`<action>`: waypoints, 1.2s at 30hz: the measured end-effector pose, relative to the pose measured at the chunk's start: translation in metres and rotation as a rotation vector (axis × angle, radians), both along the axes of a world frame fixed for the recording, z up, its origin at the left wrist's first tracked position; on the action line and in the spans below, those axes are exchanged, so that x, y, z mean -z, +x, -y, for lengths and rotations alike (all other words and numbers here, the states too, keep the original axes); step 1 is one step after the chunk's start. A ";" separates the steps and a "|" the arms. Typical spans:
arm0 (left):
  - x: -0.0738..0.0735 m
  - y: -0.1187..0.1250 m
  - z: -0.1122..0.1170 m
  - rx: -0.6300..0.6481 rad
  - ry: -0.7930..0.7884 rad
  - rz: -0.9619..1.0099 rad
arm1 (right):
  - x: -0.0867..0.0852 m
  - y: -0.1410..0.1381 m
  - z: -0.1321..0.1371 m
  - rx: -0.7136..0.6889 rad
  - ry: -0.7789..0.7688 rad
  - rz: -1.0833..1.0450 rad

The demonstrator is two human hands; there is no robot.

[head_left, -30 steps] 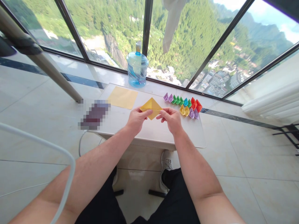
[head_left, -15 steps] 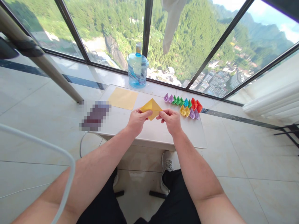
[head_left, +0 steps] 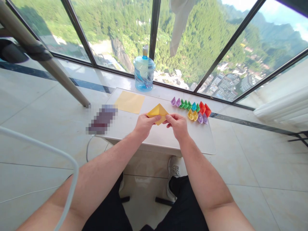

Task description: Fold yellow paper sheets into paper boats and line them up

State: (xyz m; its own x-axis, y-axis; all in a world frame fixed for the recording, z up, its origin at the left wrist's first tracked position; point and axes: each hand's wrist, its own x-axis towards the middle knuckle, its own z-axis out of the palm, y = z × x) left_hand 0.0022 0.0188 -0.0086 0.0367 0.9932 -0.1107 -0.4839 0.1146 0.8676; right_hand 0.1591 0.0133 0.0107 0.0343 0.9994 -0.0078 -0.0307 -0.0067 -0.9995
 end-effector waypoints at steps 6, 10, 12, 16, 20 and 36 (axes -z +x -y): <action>-0.002 -0.002 -0.001 0.031 -0.019 0.048 | 0.000 0.002 -0.001 -0.004 0.034 0.063; 0.000 -0.002 -0.002 0.046 -0.020 0.041 | 0.001 0.002 -0.001 -0.031 0.042 0.079; 0.001 -0.001 -0.002 0.060 -0.019 0.024 | 0.002 0.001 -0.001 -0.058 0.034 0.118; 0.001 -0.001 -0.001 0.042 -0.053 -0.013 | 0.003 0.001 -0.001 -0.031 0.032 0.153; -0.003 -0.003 -0.002 -0.049 -0.121 0.029 | 0.003 0.002 -0.002 0.024 0.041 0.104; -0.008 -0.009 -0.005 -0.076 -0.163 0.138 | 0.004 0.003 -0.003 0.004 0.042 0.032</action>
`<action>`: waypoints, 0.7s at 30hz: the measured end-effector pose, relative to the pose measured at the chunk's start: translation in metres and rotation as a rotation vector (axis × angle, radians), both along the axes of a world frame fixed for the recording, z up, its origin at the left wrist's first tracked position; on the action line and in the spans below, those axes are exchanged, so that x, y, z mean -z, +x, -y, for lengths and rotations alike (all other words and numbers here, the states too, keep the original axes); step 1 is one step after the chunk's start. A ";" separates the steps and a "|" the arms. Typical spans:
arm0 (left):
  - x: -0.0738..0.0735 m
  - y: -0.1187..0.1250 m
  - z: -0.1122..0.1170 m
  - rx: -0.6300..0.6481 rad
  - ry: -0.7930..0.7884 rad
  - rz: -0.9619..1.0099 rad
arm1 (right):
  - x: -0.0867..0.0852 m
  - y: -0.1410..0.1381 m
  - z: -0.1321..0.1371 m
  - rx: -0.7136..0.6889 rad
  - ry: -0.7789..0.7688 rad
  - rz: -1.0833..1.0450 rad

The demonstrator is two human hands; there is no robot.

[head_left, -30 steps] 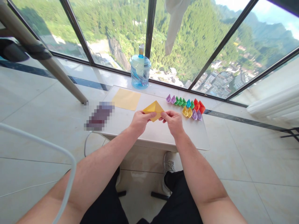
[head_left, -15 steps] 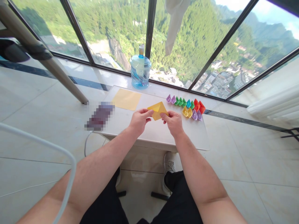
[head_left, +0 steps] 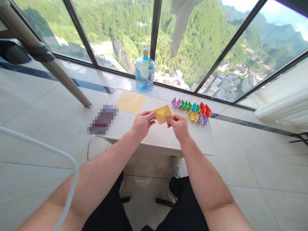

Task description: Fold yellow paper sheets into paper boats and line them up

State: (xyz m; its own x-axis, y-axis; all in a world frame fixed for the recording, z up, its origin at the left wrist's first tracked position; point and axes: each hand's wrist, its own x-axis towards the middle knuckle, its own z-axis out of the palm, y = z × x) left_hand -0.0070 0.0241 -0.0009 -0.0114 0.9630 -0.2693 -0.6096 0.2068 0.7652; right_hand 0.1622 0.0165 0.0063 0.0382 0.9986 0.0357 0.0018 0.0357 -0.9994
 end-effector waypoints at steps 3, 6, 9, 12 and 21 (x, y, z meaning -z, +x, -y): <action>0.000 0.001 -0.001 -0.014 -0.006 0.015 | 0.000 0.000 0.000 0.006 -0.003 0.022; 0.000 0.001 -0.001 -0.027 -0.004 0.035 | 0.000 -0.002 0.001 0.010 -0.006 0.042; 0.001 0.002 0.000 -0.035 0.001 0.027 | 0.001 -0.003 0.001 0.022 -0.006 0.071; 0.002 0.003 0.001 0.036 0.029 -0.024 | 0.002 -0.005 0.002 0.034 -0.006 0.089; 0.008 0.009 0.005 0.096 0.056 -0.126 | 0.009 -0.011 0.003 0.034 -0.034 0.015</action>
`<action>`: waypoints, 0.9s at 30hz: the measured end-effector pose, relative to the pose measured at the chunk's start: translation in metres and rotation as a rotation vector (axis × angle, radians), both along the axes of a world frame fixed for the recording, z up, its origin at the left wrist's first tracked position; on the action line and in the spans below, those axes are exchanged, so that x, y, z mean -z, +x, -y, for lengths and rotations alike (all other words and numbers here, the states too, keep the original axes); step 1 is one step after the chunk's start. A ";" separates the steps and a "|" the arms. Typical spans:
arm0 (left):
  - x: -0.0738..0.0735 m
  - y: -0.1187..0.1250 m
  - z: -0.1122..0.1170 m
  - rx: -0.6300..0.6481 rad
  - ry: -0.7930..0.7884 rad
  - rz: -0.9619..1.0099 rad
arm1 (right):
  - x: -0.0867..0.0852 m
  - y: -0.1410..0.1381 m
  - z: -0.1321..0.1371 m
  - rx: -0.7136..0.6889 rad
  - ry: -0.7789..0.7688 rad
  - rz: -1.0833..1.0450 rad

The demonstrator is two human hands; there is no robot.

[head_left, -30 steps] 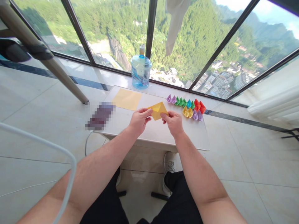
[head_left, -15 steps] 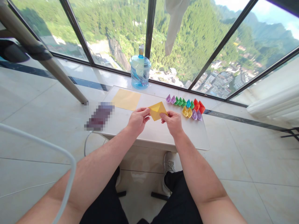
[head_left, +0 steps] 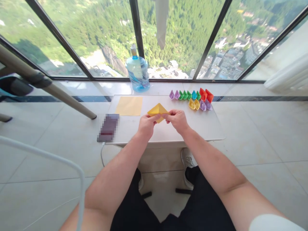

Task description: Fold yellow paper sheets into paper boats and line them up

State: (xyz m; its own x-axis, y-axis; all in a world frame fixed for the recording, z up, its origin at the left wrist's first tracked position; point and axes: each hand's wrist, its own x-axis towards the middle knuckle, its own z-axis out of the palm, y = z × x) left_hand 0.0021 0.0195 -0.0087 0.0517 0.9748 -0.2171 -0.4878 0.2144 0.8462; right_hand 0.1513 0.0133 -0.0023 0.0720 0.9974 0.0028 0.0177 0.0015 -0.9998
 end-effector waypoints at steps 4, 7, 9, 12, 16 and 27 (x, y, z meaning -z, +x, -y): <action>-0.002 -0.001 -0.001 -0.043 0.024 0.004 | -0.001 0.003 -0.003 -0.004 -0.015 -0.105; -0.001 -0.001 -0.002 -0.034 0.053 -0.025 | -0.001 0.006 -0.006 -0.030 -0.033 -0.135; 0.001 0.000 -0.002 -0.016 0.066 -0.058 | 0.001 0.008 -0.008 -0.015 -0.050 -0.132; 0.006 0.001 -0.003 -0.056 0.086 -0.164 | 0.003 0.007 -0.008 0.113 -0.032 -0.037; 0.009 0.001 -0.001 -0.222 0.129 -0.493 | 0.001 -0.007 0.001 0.298 0.108 0.203; 0.001 0.006 0.013 -0.126 0.414 -0.768 | 0.005 -0.013 0.001 0.180 0.056 0.180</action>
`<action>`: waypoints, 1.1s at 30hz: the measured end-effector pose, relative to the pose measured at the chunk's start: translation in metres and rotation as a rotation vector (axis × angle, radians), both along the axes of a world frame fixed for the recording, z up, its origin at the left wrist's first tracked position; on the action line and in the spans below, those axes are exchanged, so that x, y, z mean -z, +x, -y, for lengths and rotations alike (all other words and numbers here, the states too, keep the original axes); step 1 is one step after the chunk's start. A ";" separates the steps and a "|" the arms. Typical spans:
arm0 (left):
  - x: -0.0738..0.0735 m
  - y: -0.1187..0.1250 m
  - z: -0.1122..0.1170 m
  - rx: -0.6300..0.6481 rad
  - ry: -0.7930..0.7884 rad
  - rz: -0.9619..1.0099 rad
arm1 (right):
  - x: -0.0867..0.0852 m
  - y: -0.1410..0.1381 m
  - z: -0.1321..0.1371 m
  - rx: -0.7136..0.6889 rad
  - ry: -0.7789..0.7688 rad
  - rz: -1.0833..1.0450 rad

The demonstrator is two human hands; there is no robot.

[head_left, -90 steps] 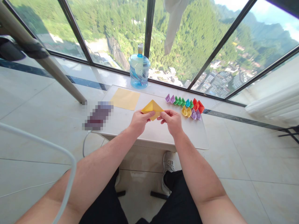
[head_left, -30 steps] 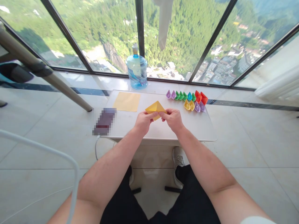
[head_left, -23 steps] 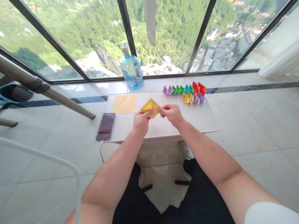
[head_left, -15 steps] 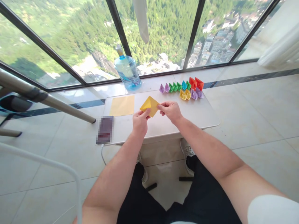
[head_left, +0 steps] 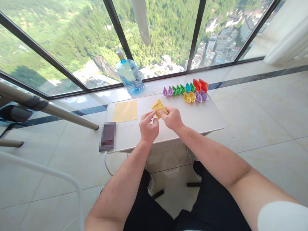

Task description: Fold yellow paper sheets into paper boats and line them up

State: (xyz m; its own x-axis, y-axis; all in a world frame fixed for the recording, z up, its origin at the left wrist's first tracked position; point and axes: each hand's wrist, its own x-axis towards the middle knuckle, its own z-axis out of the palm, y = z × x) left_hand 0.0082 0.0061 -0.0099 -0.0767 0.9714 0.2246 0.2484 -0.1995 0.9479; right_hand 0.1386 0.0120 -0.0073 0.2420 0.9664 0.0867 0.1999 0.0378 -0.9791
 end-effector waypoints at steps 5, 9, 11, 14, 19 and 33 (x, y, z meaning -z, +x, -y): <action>-0.005 -0.013 -0.021 -0.070 -0.200 0.266 | 0.000 0.013 -0.004 -0.128 -0.075 -0.162; -0.007 -0.023 -0.028 0.059 -0.325 0.345 | -0.009 0.022 -0.003 -0.228 -0.108 -0.224; -0.008 -0.026 -0.028 0.051 -0.304 0.344 | -0.013 0.028 -0.003 -0.323 -0.123 -0.222; -0.011 -0.029 -0.028 0.036 -0.289 0.366 | -0.018 0.036 -0.004 -0.436 -0.132 -0.211; -0.015 -0.031 -0.029 0.101 -0.328 0.428 | -0.019 0.042 -0.007 -0.387 -0.085 -0.180; -0.018 -0.026 -0.023 0.203 -0.285 0.346 | -0.014 0.050 -0.009 -0.472 -0.069 -0.035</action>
